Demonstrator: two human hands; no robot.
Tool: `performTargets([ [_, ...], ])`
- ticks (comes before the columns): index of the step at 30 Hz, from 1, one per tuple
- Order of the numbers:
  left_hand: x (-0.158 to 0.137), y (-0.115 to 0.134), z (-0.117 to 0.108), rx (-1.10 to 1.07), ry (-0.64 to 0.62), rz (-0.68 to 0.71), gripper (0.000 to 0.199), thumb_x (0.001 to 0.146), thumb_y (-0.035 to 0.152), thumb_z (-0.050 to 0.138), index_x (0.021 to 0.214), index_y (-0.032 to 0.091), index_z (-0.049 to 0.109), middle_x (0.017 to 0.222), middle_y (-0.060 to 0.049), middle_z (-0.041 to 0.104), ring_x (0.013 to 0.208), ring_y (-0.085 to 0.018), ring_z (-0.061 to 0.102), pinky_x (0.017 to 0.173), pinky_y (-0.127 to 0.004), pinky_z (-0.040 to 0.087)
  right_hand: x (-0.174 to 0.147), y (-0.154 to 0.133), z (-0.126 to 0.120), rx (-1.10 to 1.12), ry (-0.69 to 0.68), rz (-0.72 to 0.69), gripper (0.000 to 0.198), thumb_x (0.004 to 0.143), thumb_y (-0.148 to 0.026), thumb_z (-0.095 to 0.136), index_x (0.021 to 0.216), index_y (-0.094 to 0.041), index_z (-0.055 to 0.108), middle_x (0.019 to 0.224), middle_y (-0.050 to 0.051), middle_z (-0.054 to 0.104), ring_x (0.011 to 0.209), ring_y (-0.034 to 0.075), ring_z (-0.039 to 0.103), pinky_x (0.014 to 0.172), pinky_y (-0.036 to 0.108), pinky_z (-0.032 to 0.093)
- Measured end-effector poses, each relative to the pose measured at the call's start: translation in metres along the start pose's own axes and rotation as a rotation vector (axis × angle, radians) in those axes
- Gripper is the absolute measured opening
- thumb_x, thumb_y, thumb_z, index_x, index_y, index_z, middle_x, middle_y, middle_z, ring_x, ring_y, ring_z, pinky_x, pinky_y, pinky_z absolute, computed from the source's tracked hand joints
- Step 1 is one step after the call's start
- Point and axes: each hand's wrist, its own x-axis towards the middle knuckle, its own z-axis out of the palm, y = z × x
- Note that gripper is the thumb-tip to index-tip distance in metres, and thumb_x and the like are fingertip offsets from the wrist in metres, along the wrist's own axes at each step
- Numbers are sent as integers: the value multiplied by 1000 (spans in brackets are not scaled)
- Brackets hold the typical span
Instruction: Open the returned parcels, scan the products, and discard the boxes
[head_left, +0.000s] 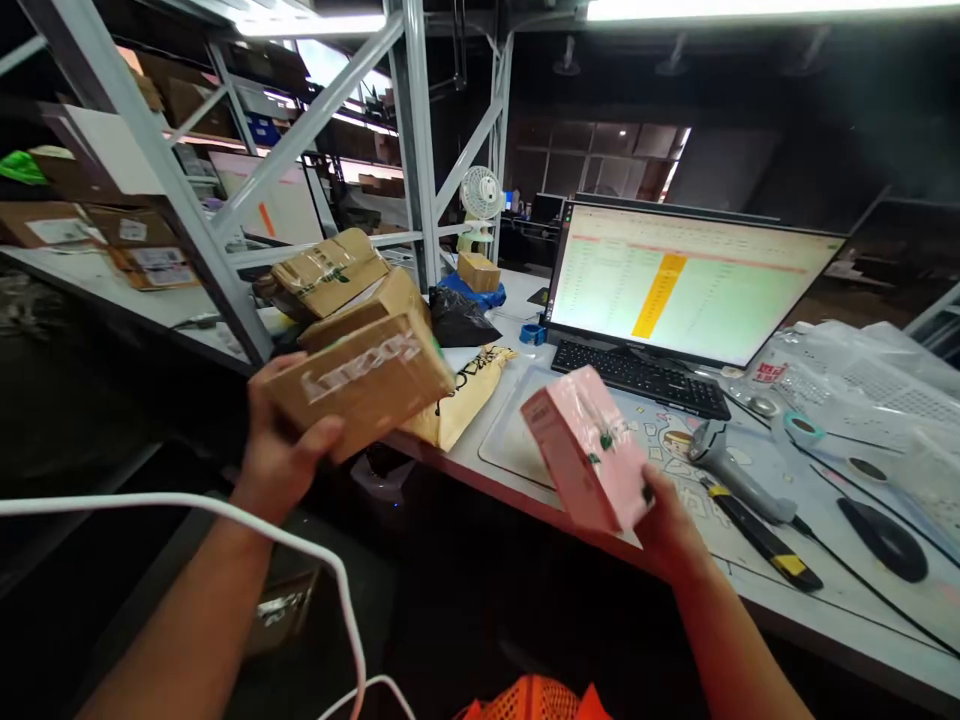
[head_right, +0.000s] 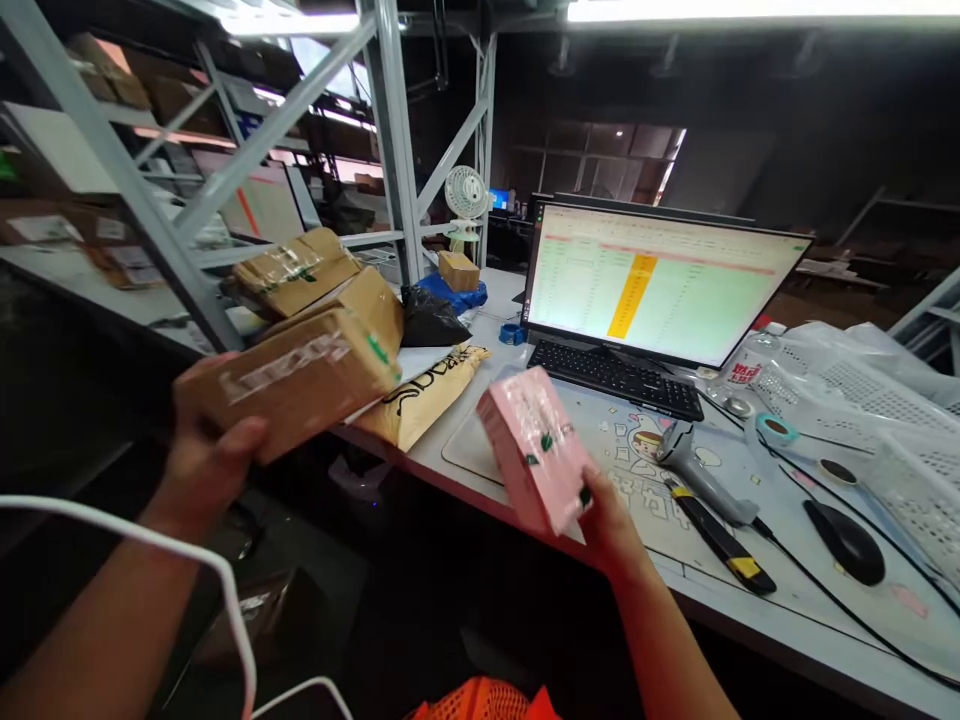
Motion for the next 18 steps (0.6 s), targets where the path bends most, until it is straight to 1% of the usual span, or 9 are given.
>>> performTargets([
  [2, 16, 8, 24, 15, 11, 101, 86, 66, 72, 77, 142, 48, 44, 140, 7, 57, 126, -27, 64, 109, -49, 56, 29, -11, 6, -146, 86, -148, 81, 87, -81, 60, 136, -18, 66, 130, 16, 71, 114, 35, 68, 95, 51, 58],
  [4, 29, 15, 63, 141, 11, 176, 87, 72, 65, 78, 146, 35, 42, 143, -3, 58, 121, -30, 66, 104, -48, 58, 61, -12, 23, -362, 183, -280, 85, 89, -81, 56, 142, -15, 61, 140, 18, 65, 125, 36, 62, 109, 55, 50],
  [5, 32, 18, 86, 236, -5, 191, 87, 75, 63, 78, 148, 31, 41, 145, -7, 58, 122, -33, 66, 103, -50, 58, 75, -9, 35, -472, 239, -322, 84, 91, -79, 55, 143, -13, 60, 144, 21, 62, 132, 37, 58, 117, 58, 43],
  [7, 25, 19, 132, 438, -99, 159, 88, 80, 63, 78, 152, 28, 41, 150, -13, 54, 123, -39, 65, 100, -52, 58, 98, 4, 61, -664, 290, -340, 79, 94, -68, 57, 143, -7, 60, 153, 27, 52, 146, 41, 45, 126, 62, 29],
  [10, 0, 13, 182, 689, -346, 66, 87, 90, 65, 73, 159, 25, 40, 147, -21, 52, 110, -43, 69, 94, -54, 58, 115, 30, 94, -855, 186, -355, 72, 93, -53, 66, 146, -4, 59, 166, 31, 35, 158, 45, 27, 128, 63, 22],
  [12, -12, 6, 197, 780, -424, 105, 83, 96, 66, 65, 162, 22, 40, 138, -23, 56, 111, -44, 68, 99, -56, 54, 115, 44, 103, -912, 113, -424, 68, 93, -46, 68, 147, -6, 59, 169, 28, 31, 161, 43, 23, 129, 62, 22],
  [14, -17, -1, 199, 772, -435, 189, 80, 99, 66, 61, 163, 22, 40, 137, -23, 58, 120, -44, 64, 105, -57, 51, 112, 53, 102, -926, 100, -471, 65, 92, -39, 66, 149, -8, 58, 170, 26, 32, 161, 40, 25, 131, 60, 22],
  [16, -16, -7, 194, 700, -425, 253, 83, 97, 66, 65, 164, 23, 40, 149, -22, 53, 131, -44, 58, 109, -57, 50, 109, 56, 94, -912, 100, -486, 67, 91, -36, 64, 151, -9, 56, 171, 24, 31, 161, 37, 27, 131, 57, 24],
  [18, -15, -11, 185, 603, -389, 309, 85, 97, 60, 69, 166, 24, 36, 163, -21, 41, 141, -44, 51, 114, -58, 48, 108, 56, 86, -885, 98, -507, 69, 91, -36, 62, 154, -10, 53, 172, 24, 29, 162, 35, 27, 131, 55, 28],
])
